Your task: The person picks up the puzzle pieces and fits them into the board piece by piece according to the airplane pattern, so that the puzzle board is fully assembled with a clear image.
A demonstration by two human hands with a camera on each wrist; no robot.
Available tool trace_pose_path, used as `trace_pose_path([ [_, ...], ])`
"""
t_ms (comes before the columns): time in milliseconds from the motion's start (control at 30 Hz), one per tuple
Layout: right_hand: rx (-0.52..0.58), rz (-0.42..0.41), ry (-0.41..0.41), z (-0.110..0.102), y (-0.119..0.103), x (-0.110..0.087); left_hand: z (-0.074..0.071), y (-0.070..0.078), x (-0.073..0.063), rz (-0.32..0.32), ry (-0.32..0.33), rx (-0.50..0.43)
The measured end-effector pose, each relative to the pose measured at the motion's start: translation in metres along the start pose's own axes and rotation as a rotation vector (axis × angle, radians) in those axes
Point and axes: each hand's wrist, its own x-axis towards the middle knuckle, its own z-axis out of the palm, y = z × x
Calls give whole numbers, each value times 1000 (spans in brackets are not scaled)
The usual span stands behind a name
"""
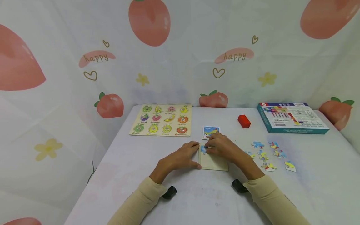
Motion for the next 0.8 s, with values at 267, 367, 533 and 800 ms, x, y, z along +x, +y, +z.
trace_pose_path([
  [267,-21,61,22,1,-6,0,1,1,0,0,14,4],
  [367,-32,78,23,0,-7,0,2,2,1,-2,11,16],
  [533,-24,83,30,1,-6,0,2,3,1,31,5,47],
  [800,43,93,10,-2,-3,-2,3,1,2,95,-1,119],
])
